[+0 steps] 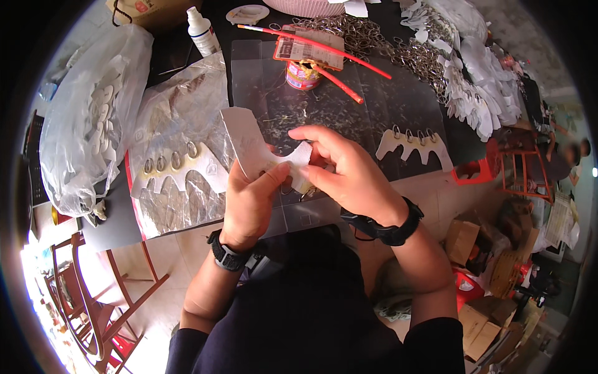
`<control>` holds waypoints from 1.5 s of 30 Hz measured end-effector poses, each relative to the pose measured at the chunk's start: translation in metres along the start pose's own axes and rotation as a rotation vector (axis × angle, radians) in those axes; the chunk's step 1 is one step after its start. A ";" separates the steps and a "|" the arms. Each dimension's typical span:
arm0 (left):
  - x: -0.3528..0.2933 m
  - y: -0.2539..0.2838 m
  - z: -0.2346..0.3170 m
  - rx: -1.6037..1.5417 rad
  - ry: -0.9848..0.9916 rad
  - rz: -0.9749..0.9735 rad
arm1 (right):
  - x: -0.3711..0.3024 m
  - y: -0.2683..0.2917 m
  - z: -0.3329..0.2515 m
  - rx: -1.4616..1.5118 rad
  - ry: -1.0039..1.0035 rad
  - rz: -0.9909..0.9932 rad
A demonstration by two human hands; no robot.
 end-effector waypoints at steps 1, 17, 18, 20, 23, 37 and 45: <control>0.000 0.001 0.000 -0.027 -0.024 0.021 | 0.000 0.001 0.000 -0.001 0.000 -0.004; -0.001 0.003 -0.015 -0.184 0.087 -0.100 | -0.003 0.002 0.005 0.127 -0.013 0.128; -0.002 0.004 -0.016 -0.191 0.111 -0.095 | -0.002 0.001 0.004 0.097 -0.012 0.124; -0.001 0.004 -0.016 -0.204 0.114 -0.066 | -0.002 0.002 0.006 0.076 0.026 0.117; -0.002 0.006 -0.015 -0.188 0.105 -0.024 | -0.003 0.003 0.009 0.023 0.153 0.206; -0.004 0.004 -0.013 -0.149 0.058 0.082 | -0.007 -0.015 -0.012 -0.732 0.342 0.419; -0.006 0.000 -0.010 -0.332 0.085 0.090 | -0.006 -0.020 -0.013 -0.778 0.292 0.421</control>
Point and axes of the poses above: each hand's wrist, its own x-axis towards the middle knuckle, its own y-axis out of the back of the hand, z = x × y, the point moved 5 cm from there along x, towards the middle knuckle, and after that the axes turned 5 degrees about -z, right-handed, at the moved point
